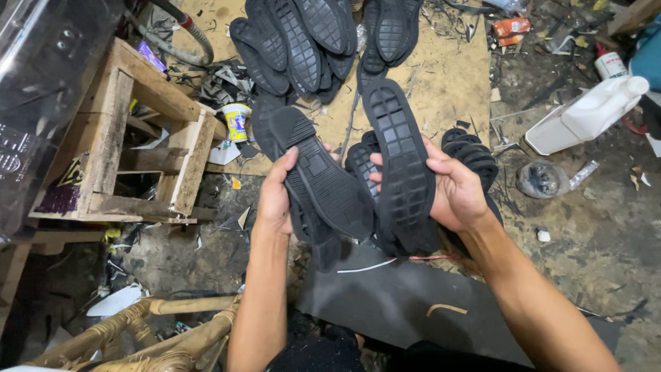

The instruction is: The person picks up black shoe soles from a pile on a workbench, turns them over to inspect the tread, and stacks them into a separate pile. The person handles the soles one at a time, occasionally comparing two soles before placing them down.

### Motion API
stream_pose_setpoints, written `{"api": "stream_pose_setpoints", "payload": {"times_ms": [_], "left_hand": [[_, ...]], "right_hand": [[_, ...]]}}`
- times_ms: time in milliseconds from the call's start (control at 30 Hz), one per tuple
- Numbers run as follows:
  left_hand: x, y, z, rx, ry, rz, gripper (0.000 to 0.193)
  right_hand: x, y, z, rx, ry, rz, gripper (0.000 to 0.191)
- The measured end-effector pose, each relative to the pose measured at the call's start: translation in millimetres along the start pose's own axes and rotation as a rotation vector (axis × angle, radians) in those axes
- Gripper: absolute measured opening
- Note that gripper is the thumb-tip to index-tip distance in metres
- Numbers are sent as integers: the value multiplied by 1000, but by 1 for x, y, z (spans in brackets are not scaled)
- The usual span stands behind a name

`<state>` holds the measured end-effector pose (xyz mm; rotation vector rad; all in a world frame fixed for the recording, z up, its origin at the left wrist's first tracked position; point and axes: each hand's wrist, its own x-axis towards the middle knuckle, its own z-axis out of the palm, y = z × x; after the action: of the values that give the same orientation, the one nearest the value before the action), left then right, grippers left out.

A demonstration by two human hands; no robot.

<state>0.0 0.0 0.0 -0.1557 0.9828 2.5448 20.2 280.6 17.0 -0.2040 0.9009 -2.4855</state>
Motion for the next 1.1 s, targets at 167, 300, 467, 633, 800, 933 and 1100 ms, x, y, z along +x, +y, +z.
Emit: {"api": "stream_pose_setpoints", "payload": {"times_ms": [167,300,467,633,800,933,1100], "left_hand": [[-1,0,-2,16,42,13,45],[-2,-2,0,72,77,29,45],[-4,-3,3,133,126,44,45],[-4,-4,1,170,178,25,45],[7,-40,9,388,261,13,50],[10,-69,24,575,168,140,53],[10,-53,17,275,144,-100,53]], "right_hand": [[0,2,1,-12,68,4,71],[0,4,3,-36,93,-10,68],[-3,14,-11,-56,175,7,65],[-2,28,-38,-431,283,34,71],[-4,49,-21,-1126,249,-178,60],[-2,54,-2,-1272,201,69,75],[3,37,-24,-747,125,-7,67]]}}
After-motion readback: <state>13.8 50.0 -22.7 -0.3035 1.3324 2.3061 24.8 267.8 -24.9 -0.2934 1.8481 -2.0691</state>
